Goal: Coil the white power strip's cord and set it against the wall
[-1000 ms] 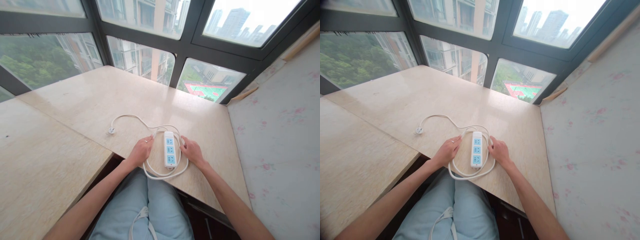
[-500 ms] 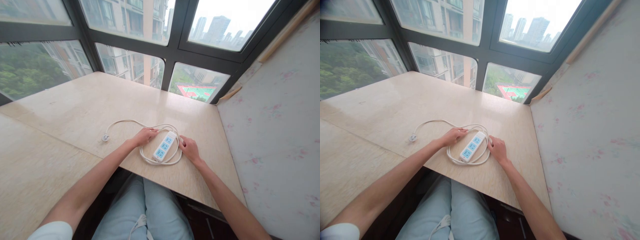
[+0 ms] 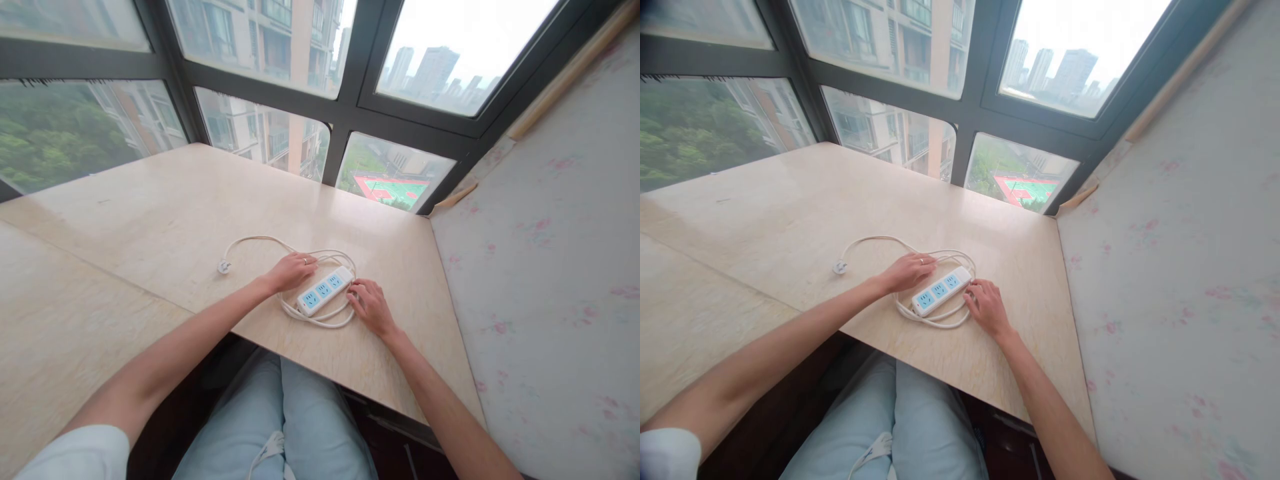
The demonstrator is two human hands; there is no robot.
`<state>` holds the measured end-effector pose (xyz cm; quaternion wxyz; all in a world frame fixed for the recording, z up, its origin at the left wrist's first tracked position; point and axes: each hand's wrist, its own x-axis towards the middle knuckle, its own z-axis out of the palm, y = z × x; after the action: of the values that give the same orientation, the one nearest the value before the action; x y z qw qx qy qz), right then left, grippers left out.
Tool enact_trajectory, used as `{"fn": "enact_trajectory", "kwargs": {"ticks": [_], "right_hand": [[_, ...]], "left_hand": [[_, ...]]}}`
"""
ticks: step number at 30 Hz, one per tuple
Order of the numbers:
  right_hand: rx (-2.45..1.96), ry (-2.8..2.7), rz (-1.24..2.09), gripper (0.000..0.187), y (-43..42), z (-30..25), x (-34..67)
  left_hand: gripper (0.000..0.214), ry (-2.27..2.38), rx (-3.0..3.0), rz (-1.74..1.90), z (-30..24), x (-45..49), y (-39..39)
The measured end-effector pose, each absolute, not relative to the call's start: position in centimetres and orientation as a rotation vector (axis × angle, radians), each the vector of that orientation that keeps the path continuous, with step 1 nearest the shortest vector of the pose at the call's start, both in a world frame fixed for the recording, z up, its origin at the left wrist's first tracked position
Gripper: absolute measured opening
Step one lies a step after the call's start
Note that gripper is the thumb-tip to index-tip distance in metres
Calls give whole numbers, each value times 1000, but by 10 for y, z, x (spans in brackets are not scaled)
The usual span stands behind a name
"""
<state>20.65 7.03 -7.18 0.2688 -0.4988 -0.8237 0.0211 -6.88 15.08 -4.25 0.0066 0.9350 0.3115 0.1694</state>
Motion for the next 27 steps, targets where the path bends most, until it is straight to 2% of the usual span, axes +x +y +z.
{"fn": "enact_trajectory", "kwargs": {"ticks": [4,8,14,22,27], "right_hand": [[-1372,-2264,51,31,71,-71,205],[-1446,-2292,35,36,71,-72,202],[-1541,-2279,-35,39,70,-75,201],[-1504,-2255,47,34,71,-73,202],[-1376,-2162,103,21,74,-75,204]], "left_hand": [[28,1089,2746,722,-33,-68,87],[22,997,2812,690,-34,-78,33],[18,1047,2895,706,-44,-92,10],[34,1162,2901,644,-48,-91,-4],[42,1373,2824,597,-53,-76,-23]]}}
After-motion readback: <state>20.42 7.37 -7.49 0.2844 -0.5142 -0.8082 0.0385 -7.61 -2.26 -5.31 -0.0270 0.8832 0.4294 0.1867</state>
